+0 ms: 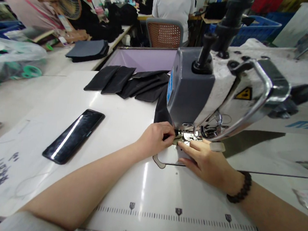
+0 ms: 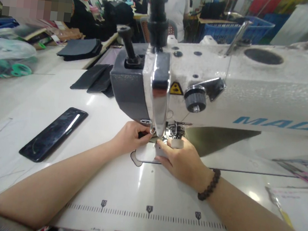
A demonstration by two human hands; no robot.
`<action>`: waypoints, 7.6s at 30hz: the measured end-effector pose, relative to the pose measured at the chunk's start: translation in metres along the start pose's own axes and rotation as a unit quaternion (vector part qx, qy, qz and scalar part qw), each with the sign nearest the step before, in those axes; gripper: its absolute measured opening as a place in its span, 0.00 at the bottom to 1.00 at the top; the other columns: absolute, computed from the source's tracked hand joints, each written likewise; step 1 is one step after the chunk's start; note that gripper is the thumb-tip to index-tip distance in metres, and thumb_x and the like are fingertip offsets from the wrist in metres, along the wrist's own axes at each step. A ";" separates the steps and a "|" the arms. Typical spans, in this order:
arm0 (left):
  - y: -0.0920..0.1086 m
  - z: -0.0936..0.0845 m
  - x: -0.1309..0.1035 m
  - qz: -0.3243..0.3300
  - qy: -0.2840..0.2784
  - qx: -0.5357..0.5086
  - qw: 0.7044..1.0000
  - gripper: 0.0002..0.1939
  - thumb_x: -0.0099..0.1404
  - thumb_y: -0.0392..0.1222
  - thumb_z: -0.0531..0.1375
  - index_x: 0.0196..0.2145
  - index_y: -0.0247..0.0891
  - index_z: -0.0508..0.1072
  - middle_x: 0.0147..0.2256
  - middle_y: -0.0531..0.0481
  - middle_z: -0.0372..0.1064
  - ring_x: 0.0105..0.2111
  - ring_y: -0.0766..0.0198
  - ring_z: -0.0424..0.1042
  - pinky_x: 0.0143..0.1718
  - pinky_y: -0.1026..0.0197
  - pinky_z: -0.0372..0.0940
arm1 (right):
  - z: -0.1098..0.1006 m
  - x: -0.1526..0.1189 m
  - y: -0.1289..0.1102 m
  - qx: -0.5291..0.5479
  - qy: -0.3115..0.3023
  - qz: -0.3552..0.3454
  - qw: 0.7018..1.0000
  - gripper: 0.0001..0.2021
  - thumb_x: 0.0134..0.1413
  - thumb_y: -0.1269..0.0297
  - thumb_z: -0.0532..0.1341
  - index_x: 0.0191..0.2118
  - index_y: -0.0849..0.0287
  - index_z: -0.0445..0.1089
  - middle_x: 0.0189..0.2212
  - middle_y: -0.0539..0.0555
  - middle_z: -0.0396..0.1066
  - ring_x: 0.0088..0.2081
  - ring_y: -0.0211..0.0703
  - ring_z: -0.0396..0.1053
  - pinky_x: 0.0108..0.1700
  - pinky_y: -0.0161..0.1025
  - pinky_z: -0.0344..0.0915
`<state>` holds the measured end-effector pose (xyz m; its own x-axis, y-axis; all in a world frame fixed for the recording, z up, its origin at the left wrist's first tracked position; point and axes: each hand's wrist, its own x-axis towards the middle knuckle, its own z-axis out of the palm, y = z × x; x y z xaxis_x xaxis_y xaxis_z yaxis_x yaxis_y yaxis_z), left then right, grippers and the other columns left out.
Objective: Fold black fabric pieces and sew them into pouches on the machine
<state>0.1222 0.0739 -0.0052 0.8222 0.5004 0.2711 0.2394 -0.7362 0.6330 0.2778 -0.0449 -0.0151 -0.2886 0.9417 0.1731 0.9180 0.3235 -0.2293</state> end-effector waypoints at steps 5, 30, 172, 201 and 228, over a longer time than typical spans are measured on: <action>-0.006 0.005 -0.004 0.124 -0.013 0.065 0.990 0.08 0.58 0.31 0.52 0.26 0.33 0.69 0.28 0.49 0.67 0.31 0.65 0.66 0.34 0.65 0.63 | -0.003 0.001 0.000 -0.003 -0.017 -0.016 1.000 0.17 0.57 0.58 0.50 0.47 0.63 0.64 0.30 0.55 0.68 0.32 0.41 0.64 0.39 0.42 0.57; -0.001 -0.004 -0.005 0.159 -0.121 0.171 0.965 0.11 0.64 0.34 0.50 0.32 0.32 0.72 0.34 0.46 0.68 0.38 0.62 0.66 0.41 0.60 0.64 | 0.002 -0.003 -0.002 -0.027 0.029 0.030 0.999 0.18 0.55 0.56 0.52 0.47 0.61 0.66 0.32 0.58 0.70 0.32 0.42 0.65 0.34 0.39 0.60; 0.000 -0.054 -0.076 -0.215 0.131 0.011 0.968 0.24 0.57 0.31 0.53 0.53 0.31 0.57 0.52 0.36 0.57 0.49 0.51 0.61 0.49 0.45 0.58 | -0.002 -0.010 -0.002 -0.010 0.021 -0.007 1.000 0.13 0.56 0.64 0.51 0.42 0.62 0.68 0.32 0.56 0.70 0.32 0.42 0.65 0.36 0.39 0.60; 0.005 -0.008 -0.016 0.119 -0.143 0.239 0.953 0.18 0.60 0.43 0.56 0.44 0.27 0.67 0.44 0.40 0.63 0.48 0.56 0.62 0.49 0.58 0.59 | 0.002 -0.008 -0.005 -0.015 0.017 -0.037 0.999 0.17 0.56 0.59 0.51 0.44 0.67 0.67 0.26 0.55 0.66 0.28 0.40 0.62 0.33 0.39 0.59; 0.001 -0.011 -0.010 0.144 -0.144 0.222 0.954 0.11 0.64 0.39 0.52 0.40 0.31 0.70 0.43 0.42 0.65 0.43 0.57 0.64 0.45 0.56 0.61 | 0.002 -0.005 -0.008 -0.008 0.019 -0.010 1.000 0.18 0.55 0.59 0.53 0.46 0.68 0.66 0.30 0.58 0.69 0.31 0.43 0.66 0.37 0.42 0.61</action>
<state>0.1083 0.0733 0.0011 0.9792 0.1502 0.1364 0.1252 -0.9763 0.1764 0.2719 -0.0522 -0.0158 -0.2975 0.9304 0.2141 0.9162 0.3413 -0.2098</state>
